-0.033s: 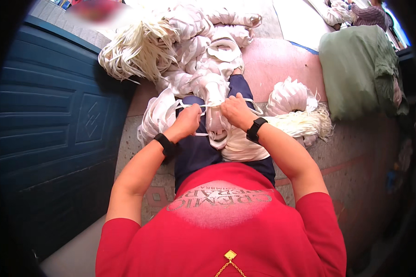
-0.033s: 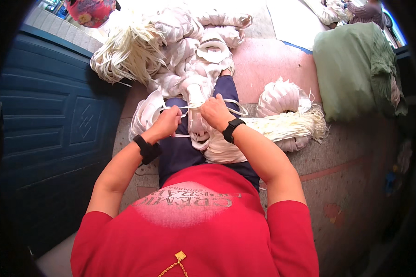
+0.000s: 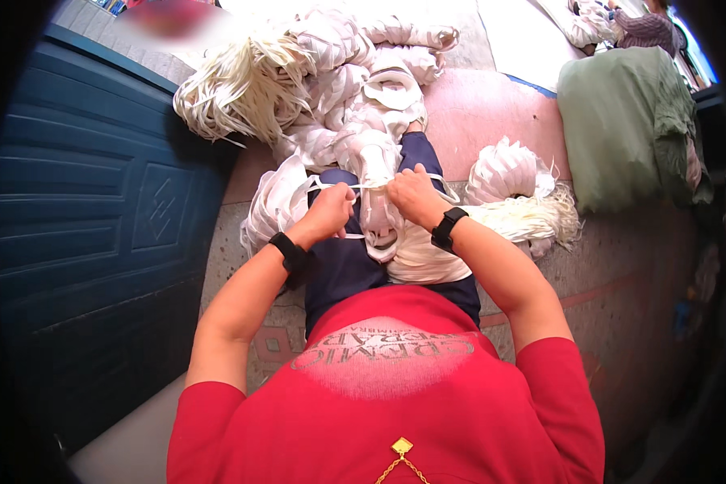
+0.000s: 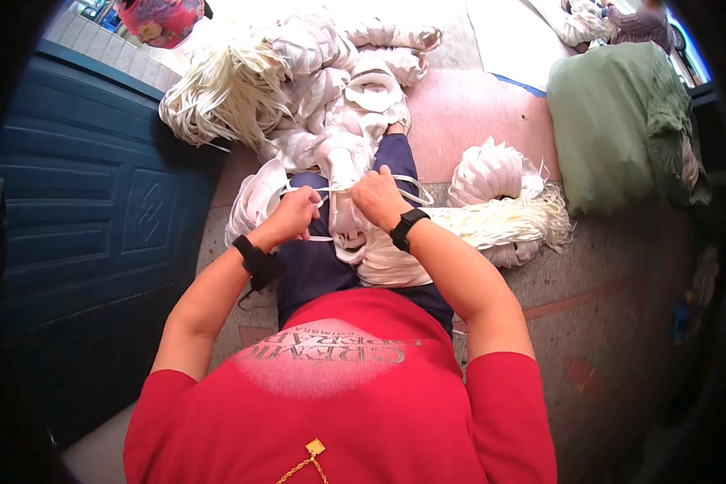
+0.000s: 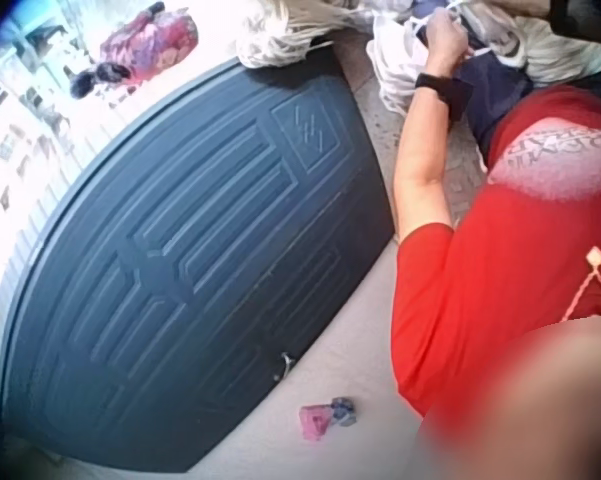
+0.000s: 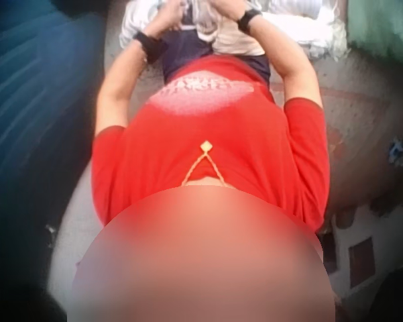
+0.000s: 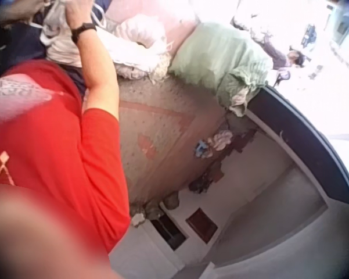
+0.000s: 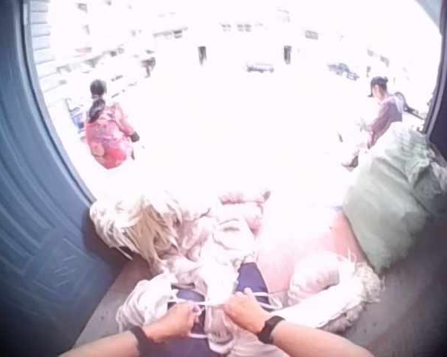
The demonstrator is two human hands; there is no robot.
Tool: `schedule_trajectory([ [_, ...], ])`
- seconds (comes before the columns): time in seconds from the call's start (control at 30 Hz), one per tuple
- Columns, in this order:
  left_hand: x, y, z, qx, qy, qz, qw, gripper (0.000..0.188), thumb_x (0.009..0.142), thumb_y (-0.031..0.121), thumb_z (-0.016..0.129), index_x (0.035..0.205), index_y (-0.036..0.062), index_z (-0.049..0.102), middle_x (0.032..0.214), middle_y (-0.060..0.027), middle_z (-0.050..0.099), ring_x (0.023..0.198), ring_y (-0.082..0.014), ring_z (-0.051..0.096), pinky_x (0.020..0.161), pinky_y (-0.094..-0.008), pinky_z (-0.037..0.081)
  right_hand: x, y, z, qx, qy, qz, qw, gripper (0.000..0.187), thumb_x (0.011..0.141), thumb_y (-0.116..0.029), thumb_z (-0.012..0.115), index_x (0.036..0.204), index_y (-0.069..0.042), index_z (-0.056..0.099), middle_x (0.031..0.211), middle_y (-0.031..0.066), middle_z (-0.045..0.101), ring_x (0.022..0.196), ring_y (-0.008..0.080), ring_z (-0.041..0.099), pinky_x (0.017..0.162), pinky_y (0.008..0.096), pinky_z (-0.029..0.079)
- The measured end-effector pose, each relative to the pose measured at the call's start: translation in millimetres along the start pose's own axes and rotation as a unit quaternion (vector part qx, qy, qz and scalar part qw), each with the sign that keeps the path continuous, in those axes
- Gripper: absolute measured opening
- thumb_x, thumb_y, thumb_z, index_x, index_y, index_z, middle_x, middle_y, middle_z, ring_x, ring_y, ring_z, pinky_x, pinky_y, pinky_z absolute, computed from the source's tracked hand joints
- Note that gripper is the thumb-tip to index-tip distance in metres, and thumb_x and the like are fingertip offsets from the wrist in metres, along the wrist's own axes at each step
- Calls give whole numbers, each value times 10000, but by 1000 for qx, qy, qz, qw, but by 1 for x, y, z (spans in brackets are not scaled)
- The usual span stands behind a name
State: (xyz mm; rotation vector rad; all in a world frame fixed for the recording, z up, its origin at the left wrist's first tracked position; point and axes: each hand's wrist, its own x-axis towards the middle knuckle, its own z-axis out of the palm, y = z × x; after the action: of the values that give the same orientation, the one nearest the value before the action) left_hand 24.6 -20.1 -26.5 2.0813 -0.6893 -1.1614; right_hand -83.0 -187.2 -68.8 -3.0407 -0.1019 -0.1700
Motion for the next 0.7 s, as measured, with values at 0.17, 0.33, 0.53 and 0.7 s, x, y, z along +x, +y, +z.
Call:
schedule_trajectory([
  [0.17,6,3,3,-91,-7,-117,989,168,794,63,430,913,-29,506,668,-63,525,384,-133,509,300,-246,365,-1,-8,0,-13,-5,-15,1000,100,702,-124,503,638,-101,577,637,54,544,676,193,511,648,354,335],
  [0.33,13,-9,4,67,20,-36,997,172,792,144,505,793,7,609,488,3,461,357,-78,410,304,-241,291,1,-11,2,24,-24,55,998,73,688,-88,516,648,-94,577,647,54,543,685,203,514,657,362,343],
  [0.53,13,-16,10,-91,83,-47,991,164,793,161,534,763,20,611,525,27,474,384,-54,354,338,-244,262,-2,-7,-5,28,43,117,992,65,680,-104,527,678,-91,591,732,50,529,763,205,491,657,358,335],
  [0.7,16,-17,12,-76,86,-31,993,155,790,152,539,768,22,621,539,36,476,422,-45,361,363,-235,270,-3,-7,-7,25,38,123,991,63,670,-117,534,658,-95,591,740,53,525,770,203,483,660,346,330],
])
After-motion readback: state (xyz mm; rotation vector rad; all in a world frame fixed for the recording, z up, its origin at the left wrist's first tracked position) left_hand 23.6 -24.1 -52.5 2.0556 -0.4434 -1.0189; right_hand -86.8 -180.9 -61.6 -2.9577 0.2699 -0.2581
